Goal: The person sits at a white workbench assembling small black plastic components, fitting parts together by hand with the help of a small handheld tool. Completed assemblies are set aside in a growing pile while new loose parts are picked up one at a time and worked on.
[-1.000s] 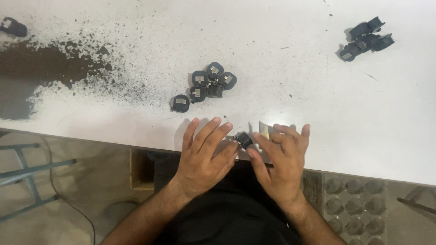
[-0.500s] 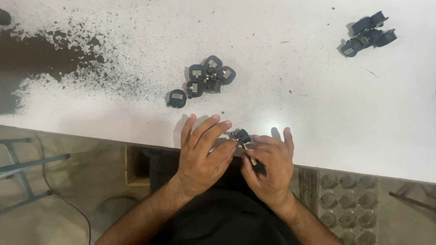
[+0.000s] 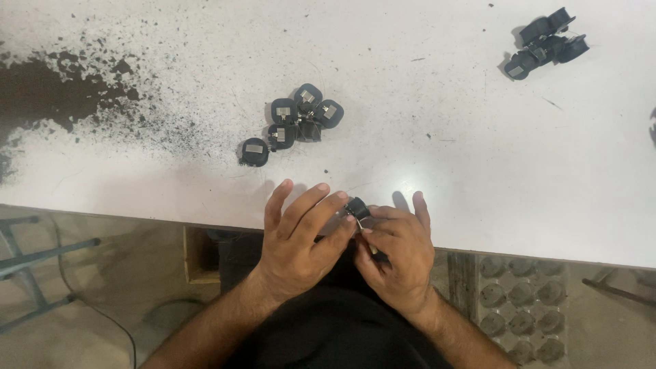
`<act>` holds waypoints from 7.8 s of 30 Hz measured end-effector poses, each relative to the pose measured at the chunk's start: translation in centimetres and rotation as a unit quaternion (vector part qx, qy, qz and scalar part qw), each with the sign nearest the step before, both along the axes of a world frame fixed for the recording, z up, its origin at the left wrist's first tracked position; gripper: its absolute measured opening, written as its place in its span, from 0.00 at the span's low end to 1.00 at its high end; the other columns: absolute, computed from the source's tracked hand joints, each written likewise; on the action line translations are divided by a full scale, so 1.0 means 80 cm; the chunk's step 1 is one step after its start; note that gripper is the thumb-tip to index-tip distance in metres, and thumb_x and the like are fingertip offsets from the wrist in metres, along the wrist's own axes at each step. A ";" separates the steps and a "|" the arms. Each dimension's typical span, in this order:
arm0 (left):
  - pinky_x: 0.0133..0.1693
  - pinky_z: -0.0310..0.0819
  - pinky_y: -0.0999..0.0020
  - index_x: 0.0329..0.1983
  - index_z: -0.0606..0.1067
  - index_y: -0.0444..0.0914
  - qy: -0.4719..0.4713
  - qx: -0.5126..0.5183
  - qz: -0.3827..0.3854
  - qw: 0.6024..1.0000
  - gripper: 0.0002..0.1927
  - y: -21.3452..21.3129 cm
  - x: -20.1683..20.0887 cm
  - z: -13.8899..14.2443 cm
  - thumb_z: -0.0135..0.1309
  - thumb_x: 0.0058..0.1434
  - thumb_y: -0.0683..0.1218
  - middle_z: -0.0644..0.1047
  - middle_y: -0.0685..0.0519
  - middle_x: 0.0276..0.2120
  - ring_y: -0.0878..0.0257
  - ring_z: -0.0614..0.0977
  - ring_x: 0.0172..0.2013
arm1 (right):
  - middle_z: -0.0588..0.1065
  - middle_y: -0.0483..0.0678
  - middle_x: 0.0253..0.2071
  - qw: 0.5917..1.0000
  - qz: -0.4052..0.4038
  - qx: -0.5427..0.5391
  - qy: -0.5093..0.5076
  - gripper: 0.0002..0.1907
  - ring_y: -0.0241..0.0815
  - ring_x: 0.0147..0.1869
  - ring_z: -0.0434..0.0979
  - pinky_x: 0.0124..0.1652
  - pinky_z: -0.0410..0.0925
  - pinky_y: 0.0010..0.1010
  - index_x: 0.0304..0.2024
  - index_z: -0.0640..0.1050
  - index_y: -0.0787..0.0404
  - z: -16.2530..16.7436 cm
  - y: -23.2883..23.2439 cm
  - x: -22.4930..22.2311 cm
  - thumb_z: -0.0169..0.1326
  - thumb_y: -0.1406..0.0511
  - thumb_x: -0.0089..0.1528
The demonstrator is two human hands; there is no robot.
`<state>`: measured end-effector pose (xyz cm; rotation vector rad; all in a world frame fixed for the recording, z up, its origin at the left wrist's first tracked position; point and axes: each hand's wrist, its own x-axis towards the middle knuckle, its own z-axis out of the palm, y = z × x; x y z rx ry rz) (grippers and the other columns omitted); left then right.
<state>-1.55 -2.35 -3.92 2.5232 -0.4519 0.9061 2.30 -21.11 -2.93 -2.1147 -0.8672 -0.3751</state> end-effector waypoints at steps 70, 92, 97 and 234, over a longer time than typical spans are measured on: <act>0.72 0.51 0.43 0.38 0.81 0.43 0.191 -0.094 -0.021 0.977 0.02 0.032 0.023 0.051 0.62 0.63 0.45 0.78 0.59 0.51 0.57 0.73 0.65 | 0.72 0.46 0.46 0.990 0.081 -0.114 0.001 0.16 0.49 0.65 0.69 0.71 0.42 0.71 0.42 0.80 0.58 0.028 -0.002 0.030 0.69 0.61 0.54; 0.69 0.56 0.43 0.39 0.76 0.41 0.128 -0.037 -0.022 0.991 0.09 0.031 0.004 0.046 0.63 0.57 0.40 0.74 0.54 0.53 0.54 0.71 0.64 | 0.70 0.46 0.42 0.989 0.048 -0.143 0.003 0.15 0.49 0.63 0.68 0.69 0.42 0.76 0.37 0.80 0.58 0.040 0.002 0.036 0.69 0.60 0.53; 0.67 0.61 0.44 0.40 0.76 0.40 0.106 0.004 -0.044 0.993 0.09 0.031 0.001 0.051 0.63 0.58 0.41 0.73 0.52 0.54 0.52 0.71 0.64 | 0.71 0.46 0.44 0.991 0.038 -0.127 0.013 0.15 0.49 0.63 0.68 0.69 0.42 0.75 0.38 0.79 0.58 0.037 0.004 0.033 0.68 0.60 0.53; 0.70 0.60 0.50 0.47 0.79 0.44 0.050 0.044 -0.024 0.997 0.09 0.013 -0.006 0.030 0.65 0.65 0.45 0.70 0.53 0.64 0.55 0.68 0.68 | 0.72 0.48 0.44 0.991 -0.096 -0.097 -0.008 0.19 0.50 0.58 0.71 0.72 0.42 0.68 0.40 0.79 0.59 0.022 0.005 0.005 0.71 0.60 0.52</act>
